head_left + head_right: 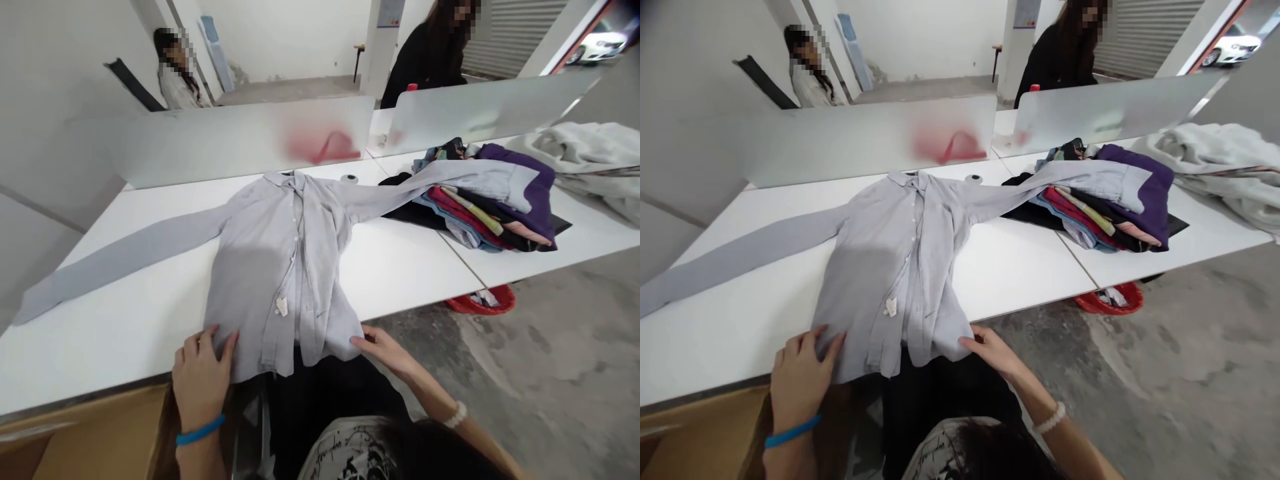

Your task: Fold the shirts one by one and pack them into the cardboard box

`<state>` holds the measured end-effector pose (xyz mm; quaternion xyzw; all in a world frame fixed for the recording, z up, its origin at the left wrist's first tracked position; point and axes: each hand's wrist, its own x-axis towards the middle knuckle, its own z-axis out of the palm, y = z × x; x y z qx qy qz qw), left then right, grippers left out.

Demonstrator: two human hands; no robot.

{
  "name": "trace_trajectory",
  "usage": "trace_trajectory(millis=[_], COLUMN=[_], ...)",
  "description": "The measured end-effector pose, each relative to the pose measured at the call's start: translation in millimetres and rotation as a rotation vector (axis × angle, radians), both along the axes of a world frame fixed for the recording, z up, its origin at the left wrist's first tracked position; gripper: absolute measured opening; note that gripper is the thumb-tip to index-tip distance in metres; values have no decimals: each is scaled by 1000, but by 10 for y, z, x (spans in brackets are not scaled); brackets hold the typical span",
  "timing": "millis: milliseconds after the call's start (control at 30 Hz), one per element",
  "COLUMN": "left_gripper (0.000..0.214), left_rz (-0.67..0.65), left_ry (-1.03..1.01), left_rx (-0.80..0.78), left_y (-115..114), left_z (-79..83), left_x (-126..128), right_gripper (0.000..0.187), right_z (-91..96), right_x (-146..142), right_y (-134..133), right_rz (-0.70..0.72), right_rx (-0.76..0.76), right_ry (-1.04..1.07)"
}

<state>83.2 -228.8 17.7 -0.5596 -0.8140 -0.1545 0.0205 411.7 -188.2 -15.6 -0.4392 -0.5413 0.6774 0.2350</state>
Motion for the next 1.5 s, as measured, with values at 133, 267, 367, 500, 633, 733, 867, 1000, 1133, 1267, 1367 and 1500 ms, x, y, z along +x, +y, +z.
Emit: trace_trajectory(millis=[133, 267, 367, 500, 633, 733, 867, 1000, 1133, 1267, 1367, 1500], left_gripper=[44, 40, 36, 35, 38, 37, 38, 32, 17, 16, 9, 4], left_rz=[53, 238, 308, 285, 308, 308, 174, 9, -166, -566, -777, -793], left_ry=[-126, -344, -367, -335, -124, -200, -498, -533, -220, -29, -5, -60], left_rx=[-50, -61, -73, 17, 262, 233, -32, 38, 372, 481, 269, 198], left_y=[15, -44, -98, -162, -282, -376, -409, -381, -423, -412, -297, -144], left_z=[11, 113, 67, -23, 20, 14, -205, -373, -169, 65, 27, -101], left_x=[-51, -155, -182, -125, 18, 143, 346, 543, 685, 875, 1047, 1132], right_gripper=[41, 34, 36, 36, 31, 28, 22, 19, 24, 23, 16, 6], right_z=[134, 480, 553, 348, 238, 347, 503, 531, 478, 355, 254, 245], right_x=[94, 445, 727, 961, 947, 716, 205, -181, -263, -257, -312, -401], right_y=[28, -10, -41, -50, -52, -20, 66, 114, 116, 81, 31, -9], right_rz=[-52, -206, -249, -133, -356, -424, -204, -14, 46, 59, 24, 61], right_rx=[-11, 62, 107, 205, 545, 665, 646, 625, 622, 632, 704, 776], right_ry=[31, -37, -187, -623, -858, -770, -570, -510, -563, -686, -850, -1020])
